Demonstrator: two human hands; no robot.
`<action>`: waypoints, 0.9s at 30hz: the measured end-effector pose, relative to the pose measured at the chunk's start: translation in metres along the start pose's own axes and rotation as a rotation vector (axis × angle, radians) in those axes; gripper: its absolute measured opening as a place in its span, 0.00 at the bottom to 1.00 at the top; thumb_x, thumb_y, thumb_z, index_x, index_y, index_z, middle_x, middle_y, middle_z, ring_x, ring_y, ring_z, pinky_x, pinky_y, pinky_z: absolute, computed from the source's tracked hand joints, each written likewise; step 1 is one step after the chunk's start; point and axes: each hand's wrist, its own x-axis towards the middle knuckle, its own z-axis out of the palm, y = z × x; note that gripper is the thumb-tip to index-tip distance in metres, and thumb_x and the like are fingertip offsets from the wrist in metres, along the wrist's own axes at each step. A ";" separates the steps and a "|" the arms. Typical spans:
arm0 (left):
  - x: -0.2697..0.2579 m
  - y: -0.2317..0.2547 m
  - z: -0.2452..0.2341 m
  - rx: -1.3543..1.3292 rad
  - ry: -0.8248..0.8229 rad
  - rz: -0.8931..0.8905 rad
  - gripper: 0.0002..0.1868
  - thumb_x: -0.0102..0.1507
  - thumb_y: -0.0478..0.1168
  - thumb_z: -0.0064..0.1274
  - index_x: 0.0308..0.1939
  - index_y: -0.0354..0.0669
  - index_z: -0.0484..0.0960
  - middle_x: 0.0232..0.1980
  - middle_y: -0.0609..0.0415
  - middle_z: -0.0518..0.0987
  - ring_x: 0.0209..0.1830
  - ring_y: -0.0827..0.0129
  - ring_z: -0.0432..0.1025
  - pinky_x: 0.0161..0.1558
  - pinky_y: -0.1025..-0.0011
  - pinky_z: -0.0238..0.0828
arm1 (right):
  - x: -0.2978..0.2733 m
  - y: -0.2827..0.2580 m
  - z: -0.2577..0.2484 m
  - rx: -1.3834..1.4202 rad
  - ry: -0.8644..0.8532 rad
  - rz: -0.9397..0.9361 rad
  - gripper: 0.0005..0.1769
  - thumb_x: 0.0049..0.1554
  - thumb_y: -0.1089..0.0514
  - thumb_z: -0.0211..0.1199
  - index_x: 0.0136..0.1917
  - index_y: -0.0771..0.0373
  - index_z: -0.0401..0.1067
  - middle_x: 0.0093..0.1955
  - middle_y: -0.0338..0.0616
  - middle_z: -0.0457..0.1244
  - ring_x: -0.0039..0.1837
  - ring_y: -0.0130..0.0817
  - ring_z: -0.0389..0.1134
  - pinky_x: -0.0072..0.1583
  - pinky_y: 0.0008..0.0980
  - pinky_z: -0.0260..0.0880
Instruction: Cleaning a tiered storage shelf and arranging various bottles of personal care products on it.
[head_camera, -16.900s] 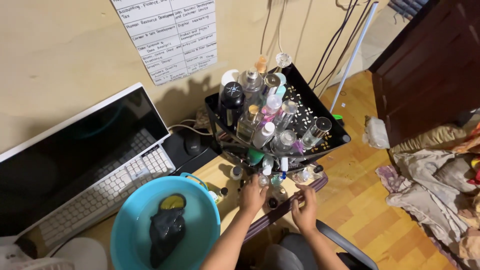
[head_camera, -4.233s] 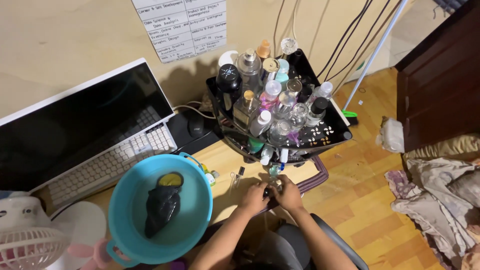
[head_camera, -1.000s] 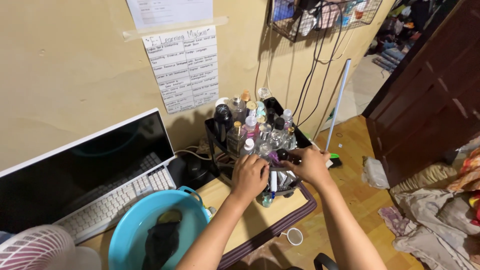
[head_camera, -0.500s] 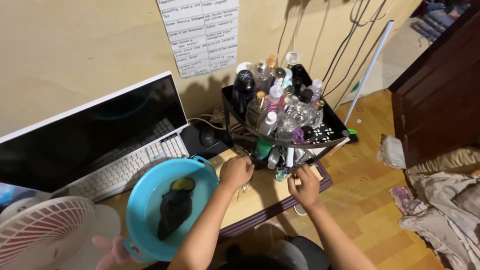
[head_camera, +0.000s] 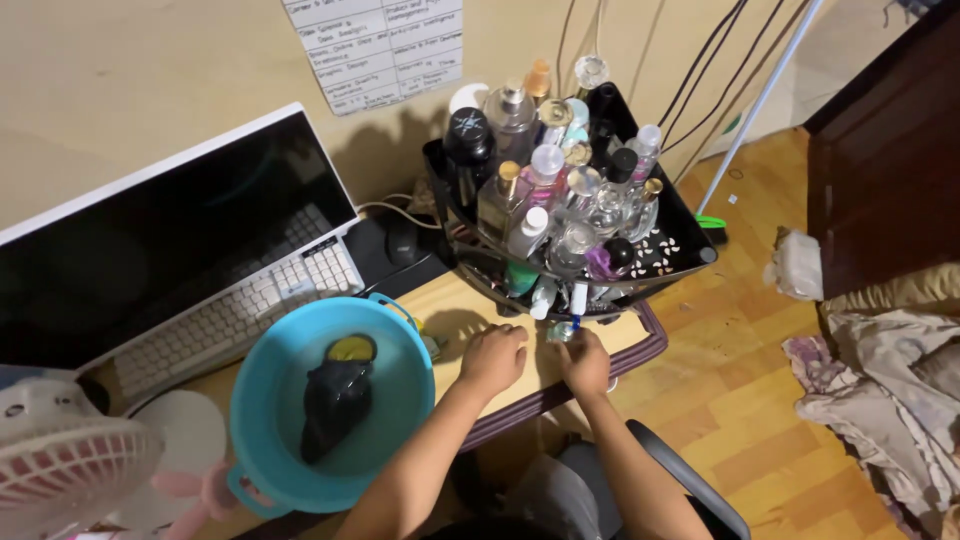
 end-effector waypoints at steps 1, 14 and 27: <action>0.001 0.005 -0.005 0.002 -0.003 0.004 0.07 0.59 0.38 0.56 0.40 0.44 0.82 0.41 0.47 0.82 0.45 0.49 0.77 0.48 0.53 0.73 | -0.006 0.002 -0.005 0.002 0.004 0.003 0.26 0.47 0.51 0.76 0.55 0.64 0.73 0.47 0.55 0.69 0.48 0.56 0.71 0.50 0.46 0.71; 0.041 0.108 -0.089 -0.180 0.511 0.470 0.17 0.64 0.36 0.53 0.57 0.42 0.79 0.42 0.47 0.82 0.37 0.52 0.76 0.41 0.57 0.73 | 0.034 -0.092 -0.175 0.756 0.567 -0.343 0.19 0.65 0.65 0.62 0.67 0.65 0.60 0.60 0.41 0.63 0.61 0.28 0.67 0.63 0.28 0.69; 0.028 0.094 -0.121 -0.185 0.493 0.405 0.04 0.63 0.39 0.55 0.42 0.47 0.80 0.35 0.50 0.81 0.34 0.51 0.78 0.36 0.57 0.74 | 0.073 -0.182 -0.194 -0.318 0.383 -0.480 0.23 0.55 0.45 0.70 0.60 0.57 0.77 0.54 0.50 0.66 0.65 0.47 0.62 0.69 0.54 0.48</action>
